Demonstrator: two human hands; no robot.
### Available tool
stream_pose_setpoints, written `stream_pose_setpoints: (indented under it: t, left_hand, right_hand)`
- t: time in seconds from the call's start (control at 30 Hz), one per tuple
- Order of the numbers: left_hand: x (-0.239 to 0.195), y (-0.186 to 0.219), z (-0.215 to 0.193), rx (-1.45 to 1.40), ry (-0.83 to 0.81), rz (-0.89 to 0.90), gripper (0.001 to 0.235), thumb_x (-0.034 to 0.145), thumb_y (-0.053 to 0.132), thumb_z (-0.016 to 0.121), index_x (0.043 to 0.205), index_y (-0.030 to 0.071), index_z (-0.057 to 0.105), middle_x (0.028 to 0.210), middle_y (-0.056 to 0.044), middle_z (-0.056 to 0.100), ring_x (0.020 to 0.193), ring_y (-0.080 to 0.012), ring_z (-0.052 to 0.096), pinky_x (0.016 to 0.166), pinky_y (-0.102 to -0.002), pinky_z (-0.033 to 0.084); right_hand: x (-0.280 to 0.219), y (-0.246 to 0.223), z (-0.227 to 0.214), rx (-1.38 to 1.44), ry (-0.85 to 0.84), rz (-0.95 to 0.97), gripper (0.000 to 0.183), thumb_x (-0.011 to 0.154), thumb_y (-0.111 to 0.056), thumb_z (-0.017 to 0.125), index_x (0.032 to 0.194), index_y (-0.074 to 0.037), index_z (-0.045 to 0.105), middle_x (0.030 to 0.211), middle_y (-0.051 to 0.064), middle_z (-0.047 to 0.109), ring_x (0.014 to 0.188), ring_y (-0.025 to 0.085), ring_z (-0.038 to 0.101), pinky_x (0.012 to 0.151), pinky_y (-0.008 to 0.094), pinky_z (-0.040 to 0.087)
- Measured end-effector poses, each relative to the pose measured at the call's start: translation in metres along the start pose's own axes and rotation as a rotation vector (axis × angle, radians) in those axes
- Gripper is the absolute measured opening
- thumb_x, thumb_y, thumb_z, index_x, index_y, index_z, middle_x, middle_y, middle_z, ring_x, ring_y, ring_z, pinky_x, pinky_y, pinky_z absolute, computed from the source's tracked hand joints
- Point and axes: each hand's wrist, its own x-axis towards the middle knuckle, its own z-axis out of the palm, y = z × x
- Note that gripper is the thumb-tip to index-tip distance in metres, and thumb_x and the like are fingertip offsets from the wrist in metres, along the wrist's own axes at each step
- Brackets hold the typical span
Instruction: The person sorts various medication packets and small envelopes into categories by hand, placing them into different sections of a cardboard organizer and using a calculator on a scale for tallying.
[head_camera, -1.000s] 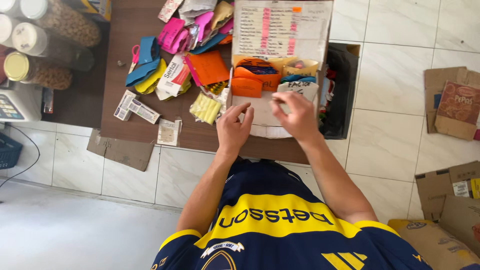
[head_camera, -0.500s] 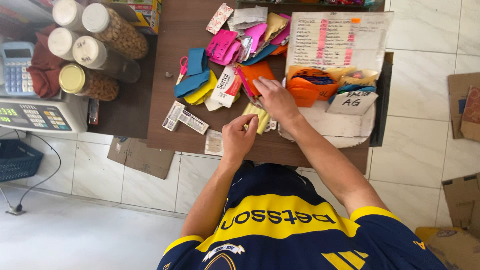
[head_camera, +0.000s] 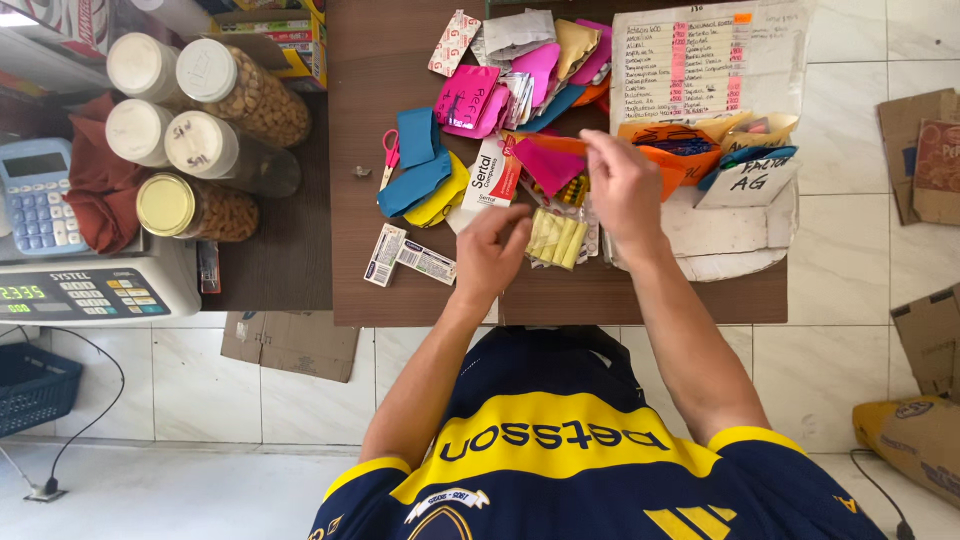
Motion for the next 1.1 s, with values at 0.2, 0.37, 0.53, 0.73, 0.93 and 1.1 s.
stream_pose_setpoints:
  t: [0.2, 0.37, 0.53, 0.73, 0.93, 1.1]
  left_hand:
    - [0.032, 0.037, -0.023, -0.161, -0.032, -0.166, 0.061, 0.104, 0.026, 0.076, 0.158, 0.006, 0.056, 0.14, -0.025, 0.069, 0.071, -0.023, 0.064, 0.067, -0.04, 0.053]
    - [0.033, -0.01, 0.0, -0.296, -0.182, -0.296, 0.025, 0.107, 0.035, 0.074, 0.126, 0.02, 0.081, 0.078, 0.001, 0.072, 0.058, -0.0072, 0.061, 0.056, -0.023, 0.053]
    - [0.022, 0.012, 0.001, -0.232, -0.041, -0.273, 0.02, 0.105, 0.031, 0.077, 0.12, 0.021, 0.085, 0.074, -0.003, 0.08, 0.051, -0.0106, 0.069, 0.053, -0.024, 0.055]
    - [0.009, 0.024, 0.023, 0.2, 0.178, 0.229, 0.036, 0.086, 0.038, 0.094, 0.116, 0.021, 0.084, 0.108, 0.005, 0.079, 0.062, -0.0151, 0.072, 0.056, -0.03, 0.061]
    - [0.006, 0.013, 0.021, 0.267, 0.143, 0.398, 0.036, 0.087, 0.04, 0.089, 0.12, 0.026, 0.084, 0.115, 0.001, 0.073, 0.092, -0.0199, 0.076, 0.081, -0.031, 0.062]
    - [0.017, 0.017, -0.001, -0.095, 0.062, -0.079, 0.055, 0.1, 0.023, 0.08, 0.149, 0.004, 0.064, 0.125, -0.016, 0.068, 0.084, -0.0196, 0.06, 0.07, -0.034, 0.053]
  right_hand:
    - [0.008, -0.017, -0.024, 0.512, 0.039, 0.363, 0.022, 0.116, -0.016, 0.069, 0.137, -0.014, 0.074, 0.109, 0.007, 0.08, 0.098, 0.013, 0.074, 0.081, 0.029, 0.065]
    - [0.002, -0.027, -0.016, 0.572, 0.046, 0.409, 0.024, 0.114, -0.018, 0.07, 0.137, -0.012, 0.074, 0.1, 0.008, 0.078, 0.087, 0.01, 0.07, 0.073, 0.028, 0.065]
    - [-0.006, -0.052, -0.012, 0.457, 0.141, 0.318, 0.045, 0.116, -0.028, 0.075, 0.148, -0.003, 0.057, 0.123, 0.025, 0.07, 0.102, 0.031, 0.072, 0.081, 0.04, 0.065]
    - [-0.021, -0.076, 0.009, 0.872, -0.12, 0.416, 0.079, 0.109, -0.06, 0.065, 0.164, -0.008, 0.045, 0.152, 0.026, 0.058, 0.142, 0.043, 0.058, 0.11, 0.061, 0.053]
    - [-0.041, -0.019, 0.042, 0.991, 0.113, 0.594, 0.038, 0.113, -0.028, 0.068, 0.14, -0.001, 0.066, 0.12, 0.023, 0.074, 0.113, 0.034, 0.076, 0.099, 0.056, 0.062]
    - [-0.047, -0.007, 0.04, 1.11, 0.175, 0.594, 0.034, 0.112, -0.022, 0.069, 0.14, -0.003, 0.068, 0.122, 0.021, 0.075, 0.116, 0.034, 0.076, 0.098, 0.056, 0.064]
